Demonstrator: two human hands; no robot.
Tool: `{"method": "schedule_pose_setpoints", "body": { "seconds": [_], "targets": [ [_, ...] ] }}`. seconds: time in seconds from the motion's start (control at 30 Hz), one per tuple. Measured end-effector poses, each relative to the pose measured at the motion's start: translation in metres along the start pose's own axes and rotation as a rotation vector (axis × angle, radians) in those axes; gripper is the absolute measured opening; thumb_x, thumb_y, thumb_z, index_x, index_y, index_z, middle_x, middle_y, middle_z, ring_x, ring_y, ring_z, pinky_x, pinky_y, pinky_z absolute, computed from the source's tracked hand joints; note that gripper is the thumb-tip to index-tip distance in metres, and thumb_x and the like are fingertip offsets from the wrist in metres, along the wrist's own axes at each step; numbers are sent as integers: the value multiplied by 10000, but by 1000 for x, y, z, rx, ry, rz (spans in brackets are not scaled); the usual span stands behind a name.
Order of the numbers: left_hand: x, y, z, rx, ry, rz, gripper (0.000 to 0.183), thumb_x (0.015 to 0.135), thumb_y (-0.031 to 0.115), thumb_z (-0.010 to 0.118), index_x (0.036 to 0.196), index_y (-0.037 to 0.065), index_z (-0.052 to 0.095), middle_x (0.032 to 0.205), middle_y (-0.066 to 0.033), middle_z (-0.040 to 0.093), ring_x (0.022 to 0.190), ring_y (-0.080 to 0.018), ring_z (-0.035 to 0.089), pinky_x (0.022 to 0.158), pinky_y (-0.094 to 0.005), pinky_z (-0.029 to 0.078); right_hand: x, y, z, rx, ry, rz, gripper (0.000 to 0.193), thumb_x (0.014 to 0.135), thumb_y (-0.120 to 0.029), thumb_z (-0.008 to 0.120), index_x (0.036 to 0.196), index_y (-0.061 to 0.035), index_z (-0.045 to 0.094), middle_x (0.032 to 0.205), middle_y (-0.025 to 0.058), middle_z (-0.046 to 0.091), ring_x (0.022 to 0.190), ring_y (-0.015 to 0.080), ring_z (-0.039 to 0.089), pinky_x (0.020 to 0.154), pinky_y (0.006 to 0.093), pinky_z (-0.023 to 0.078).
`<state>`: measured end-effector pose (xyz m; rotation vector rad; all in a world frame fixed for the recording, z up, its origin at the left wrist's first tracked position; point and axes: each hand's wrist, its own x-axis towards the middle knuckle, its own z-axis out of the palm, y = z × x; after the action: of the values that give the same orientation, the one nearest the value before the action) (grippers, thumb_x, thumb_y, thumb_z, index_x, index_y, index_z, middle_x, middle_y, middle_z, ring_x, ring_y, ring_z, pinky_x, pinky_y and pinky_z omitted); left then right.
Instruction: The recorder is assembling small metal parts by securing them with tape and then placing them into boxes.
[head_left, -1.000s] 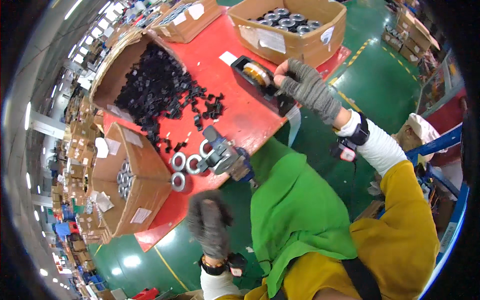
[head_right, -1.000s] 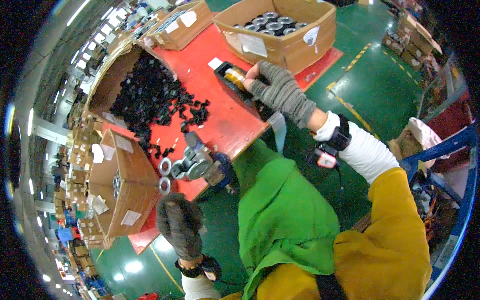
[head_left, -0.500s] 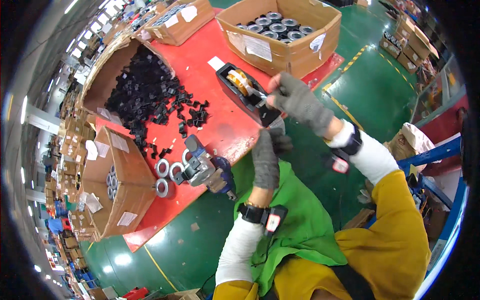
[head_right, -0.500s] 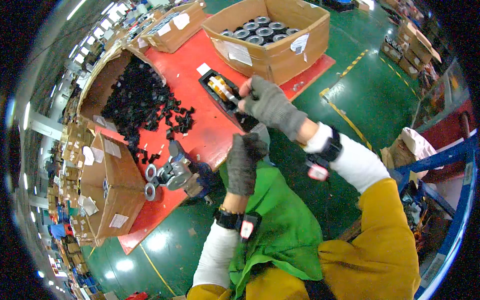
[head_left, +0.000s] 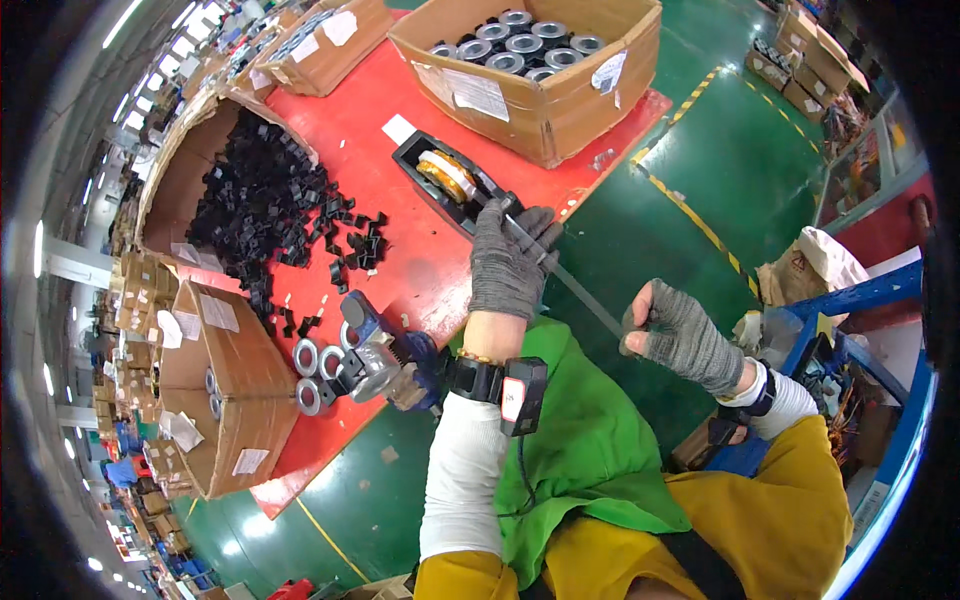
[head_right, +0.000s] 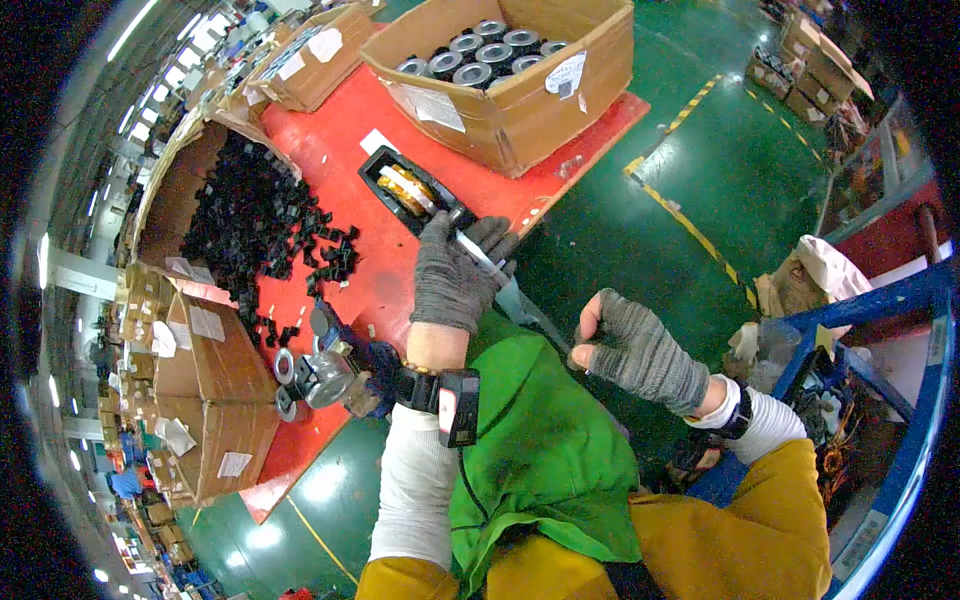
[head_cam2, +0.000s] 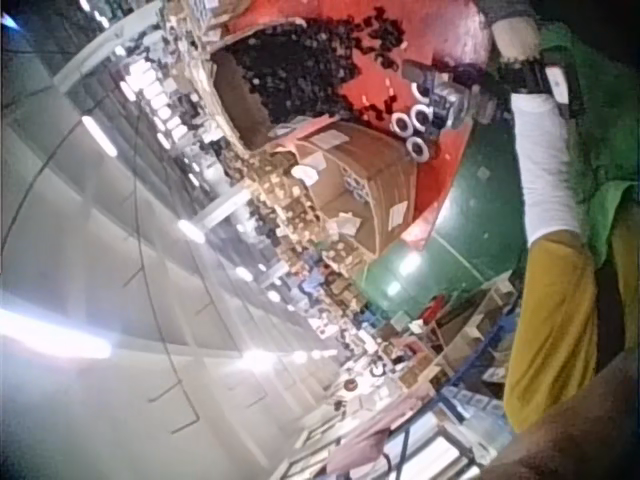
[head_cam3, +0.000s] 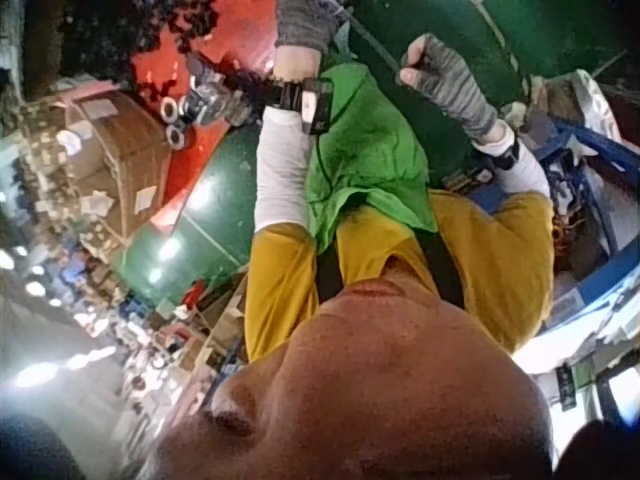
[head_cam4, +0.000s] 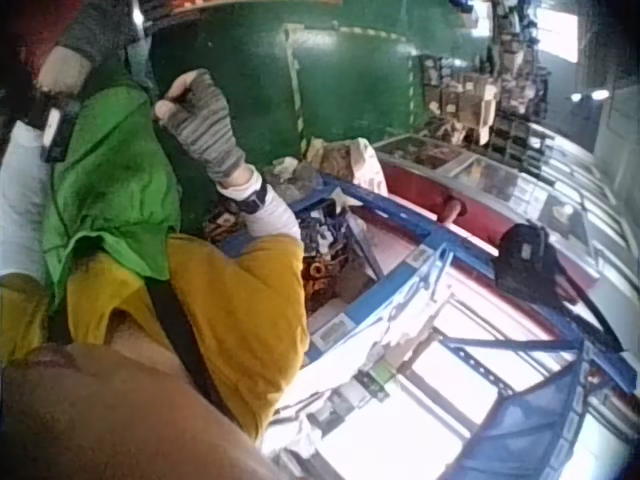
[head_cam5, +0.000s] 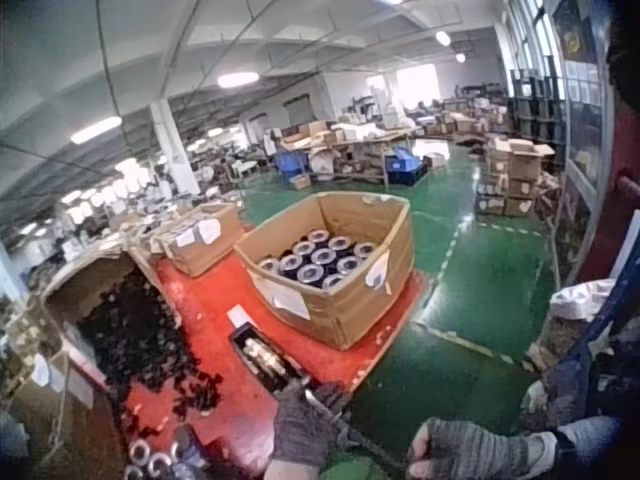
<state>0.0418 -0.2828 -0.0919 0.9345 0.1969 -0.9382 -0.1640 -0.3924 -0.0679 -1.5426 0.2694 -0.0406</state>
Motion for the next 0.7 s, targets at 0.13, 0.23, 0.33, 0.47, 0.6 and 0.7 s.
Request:
{"method": "schedule_pose_setpoints", "body": {
  "seconds": [0.13,0.23,0.33,0.47,0.6,0.7],
  "targets": [
    [-3,-2,5,21,52,80,632,829,576,418,1109,20,522,1172,-153,559,1071,-315,522,889,-427,363,2,9,1,11,23,-6,196,750,-73,631,848,-44,464,755,25,492,733,120,495,689,264,428],
    [-5,0,4,17,25,53,585,833,568,427,1090,52,526,1171,-129,567,1091,-301,513,903,-422,349,5,16,-1,-26,47,13,189,746,-76,631,844,-43,473,752,27,494,724,120,493,679,261,426],
    [-22,-4,6,15,45,-15,544,833,554,450,1058,68,545,1174,-112,569,1093,-287,513,916,-418,345,7,22,-4,-30,81,10,189,740,-78,634,847,-46,481,745,30,493,711,121,485,666,262,424],
    [-19,-20,3,-148,33,115,332,813,393,563,974,103,572,1152,-89,584,1098,-287,512,908,-436,348,8,28,-6,-142,121,-16,199,732,-82,641,850,-49,484,731,37,500,698,126,488,647,268,423],
    [3,-23,-14,-295,-56,42,183,782,232,609,925,125,569,1137,-73,597,1117,-296,501,910,-451,346,12,29,3,-133,144,-50,192,736,-78,640,838,-48,480,726,34,505,672,118,487,624,260,419],
    [-7,-36,-9,-198,-45,1,162,805,231,581,927,125,569,1164,-81,589,1114,-284,501,913,-448,353,11,36,7,-189,140,-75,187,744,-72,638,839,-51,478,732,23,506,668,100,487,617,250,416]
  ]
}}
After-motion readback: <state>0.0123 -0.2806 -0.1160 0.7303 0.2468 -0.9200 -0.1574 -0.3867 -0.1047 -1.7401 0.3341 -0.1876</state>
